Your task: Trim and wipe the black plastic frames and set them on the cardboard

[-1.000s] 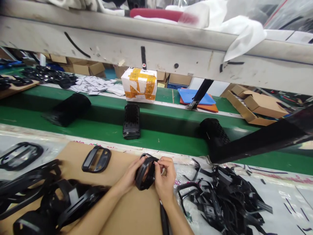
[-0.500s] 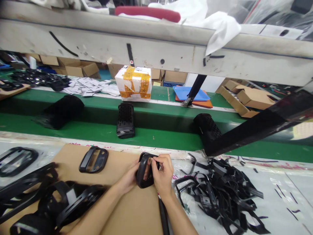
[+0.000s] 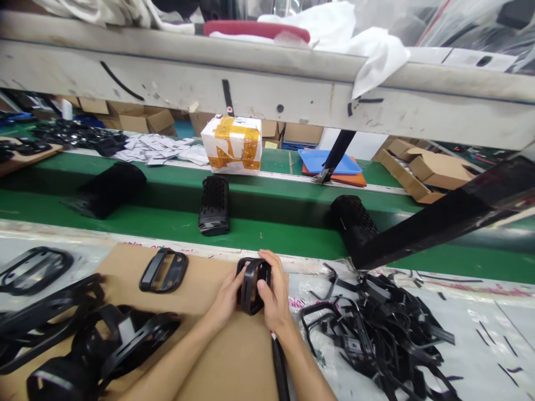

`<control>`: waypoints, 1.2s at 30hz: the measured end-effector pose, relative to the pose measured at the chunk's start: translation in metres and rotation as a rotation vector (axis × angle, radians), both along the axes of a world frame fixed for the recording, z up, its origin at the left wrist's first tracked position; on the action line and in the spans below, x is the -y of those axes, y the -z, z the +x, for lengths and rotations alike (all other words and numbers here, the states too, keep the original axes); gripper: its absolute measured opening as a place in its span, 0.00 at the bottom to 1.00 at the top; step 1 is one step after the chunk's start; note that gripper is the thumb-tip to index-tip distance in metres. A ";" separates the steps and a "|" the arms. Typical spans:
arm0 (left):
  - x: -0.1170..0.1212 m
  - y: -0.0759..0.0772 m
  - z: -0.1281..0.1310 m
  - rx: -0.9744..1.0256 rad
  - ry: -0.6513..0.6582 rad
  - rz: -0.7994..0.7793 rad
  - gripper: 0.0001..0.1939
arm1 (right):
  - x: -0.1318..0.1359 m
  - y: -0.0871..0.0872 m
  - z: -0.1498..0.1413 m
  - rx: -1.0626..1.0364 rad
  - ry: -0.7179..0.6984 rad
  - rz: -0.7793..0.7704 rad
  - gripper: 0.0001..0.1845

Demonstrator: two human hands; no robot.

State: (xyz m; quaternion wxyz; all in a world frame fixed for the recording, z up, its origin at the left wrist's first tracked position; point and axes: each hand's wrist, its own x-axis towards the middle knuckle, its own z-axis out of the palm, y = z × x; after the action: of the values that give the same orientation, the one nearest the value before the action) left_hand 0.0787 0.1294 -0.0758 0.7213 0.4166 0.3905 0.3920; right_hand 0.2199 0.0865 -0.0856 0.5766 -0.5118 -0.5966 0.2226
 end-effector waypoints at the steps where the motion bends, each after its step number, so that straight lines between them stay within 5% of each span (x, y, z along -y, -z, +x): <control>1: 0.000 -0.001 0.001 -0.016 -0.006 0.020 0.34 | 0.001 -0.001 -0.001 0.014 -0.050 -0.012 0.32; 6: 0.001 -0.002 0.002 0.025 -0.036 0.073 0.34 | 0.003 -0.004 -0.006 0.152 -0.105 -0.005 0.53; 11: -0.003 -0.003 -0.003 0.227 0.024 -0.109 0.24 | 0.004 -0.006 -0.007 0.058 -0.063 -0.016 0.41; 16: -0.012 -0.008 -0.009 0.536 0.223 -0.449 0.26 | 0.008 -0.017 -0.008 -0.284 -0.198 -0.176 0.43; 21: -0.017 -0.011 -0.012 0.639 0.203 -0.598 0.18 | 0.009 -0.020 -0.006 -0.247 -0.235 -0.171 0.44; 31: -0.019 -0.012 -0.018 0.654 0.192 -0.658 0.16 | 0.007 -0.017 -0.007 -0.230 -0.235 -0.133 0.43; 36: -0.016 -0.009 -0.017 0.625 0.151 -0.540 0.18 | 0.008 -0.019 -0.011 -0.210 -0.212 -0.088 0.40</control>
State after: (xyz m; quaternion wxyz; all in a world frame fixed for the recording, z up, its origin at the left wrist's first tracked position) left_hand 0.0617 0.1457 -0.0669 0.9150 0.1012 0.2102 0.3293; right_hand 0.2088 0.0781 -0.0665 0.5864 -0.4446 -0.5733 0.3603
